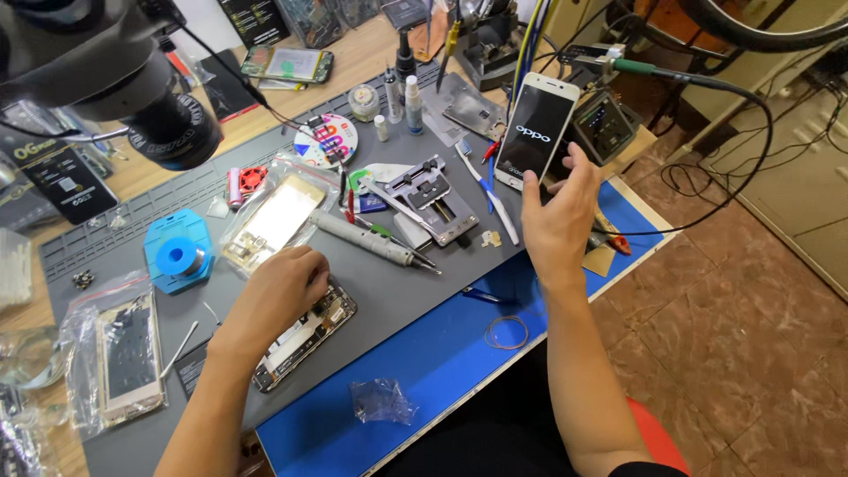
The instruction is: The person works on a disassembled smartphone at a cluttered workbench. They use a hot air gun to heat the motherboard and battery area, then remove the battery and place it in a plastic bag. The person continues to use the hot air gun on the motherboard and removes a small component with their fingers.
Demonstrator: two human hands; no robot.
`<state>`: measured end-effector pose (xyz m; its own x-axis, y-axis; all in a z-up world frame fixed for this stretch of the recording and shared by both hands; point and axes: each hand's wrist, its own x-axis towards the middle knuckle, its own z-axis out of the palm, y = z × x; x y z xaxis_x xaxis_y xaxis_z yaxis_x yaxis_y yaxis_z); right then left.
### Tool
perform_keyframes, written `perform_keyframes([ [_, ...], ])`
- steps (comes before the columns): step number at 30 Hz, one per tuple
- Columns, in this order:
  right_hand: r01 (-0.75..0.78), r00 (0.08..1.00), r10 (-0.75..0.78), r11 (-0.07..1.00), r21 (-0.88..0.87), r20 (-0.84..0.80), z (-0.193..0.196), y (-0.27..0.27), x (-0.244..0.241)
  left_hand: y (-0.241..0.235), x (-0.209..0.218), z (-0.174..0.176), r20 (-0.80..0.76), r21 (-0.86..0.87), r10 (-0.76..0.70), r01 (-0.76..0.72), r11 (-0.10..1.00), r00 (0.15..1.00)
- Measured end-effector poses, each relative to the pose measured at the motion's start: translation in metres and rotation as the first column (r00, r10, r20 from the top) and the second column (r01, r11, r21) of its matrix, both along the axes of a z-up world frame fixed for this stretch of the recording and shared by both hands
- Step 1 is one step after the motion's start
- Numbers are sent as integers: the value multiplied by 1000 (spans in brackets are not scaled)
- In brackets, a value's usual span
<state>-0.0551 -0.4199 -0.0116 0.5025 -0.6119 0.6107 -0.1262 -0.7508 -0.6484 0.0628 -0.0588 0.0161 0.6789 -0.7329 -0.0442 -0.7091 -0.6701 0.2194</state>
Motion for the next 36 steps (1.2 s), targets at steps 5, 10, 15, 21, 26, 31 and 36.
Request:
perform_keyframes([
  [5,17,990,1,992,128,-143,-8,-21,9,-6,1,-4,18,45,31,-32,998,999],
  [10,23,990,16,959,281,-137,-15,-28,19,-9,2,2,-17,58,104,-102,993,994],
  [15,-7,999,16,981,194,-44,-20,-26,19,-17,8,13,-216,78,195,-182,980,957],
  [21,-9,999,6,997,72,40,-32,-20,20,-23,10,36,-282,113,267,-245,963,922],
  [26,-14,992,14,1000,2,128,-13,-1,16,-4,44,21,-7,-25,386,-386,922,922],
  [31,3,988,10,996,-88,151,-16,9,13,10,76,-23,221,-224,436,-389,893,872],
  [36,-58,979,86,987,-151,185,-18,19,6,1,59,-26,485,-316,401,-272,909,777],
])
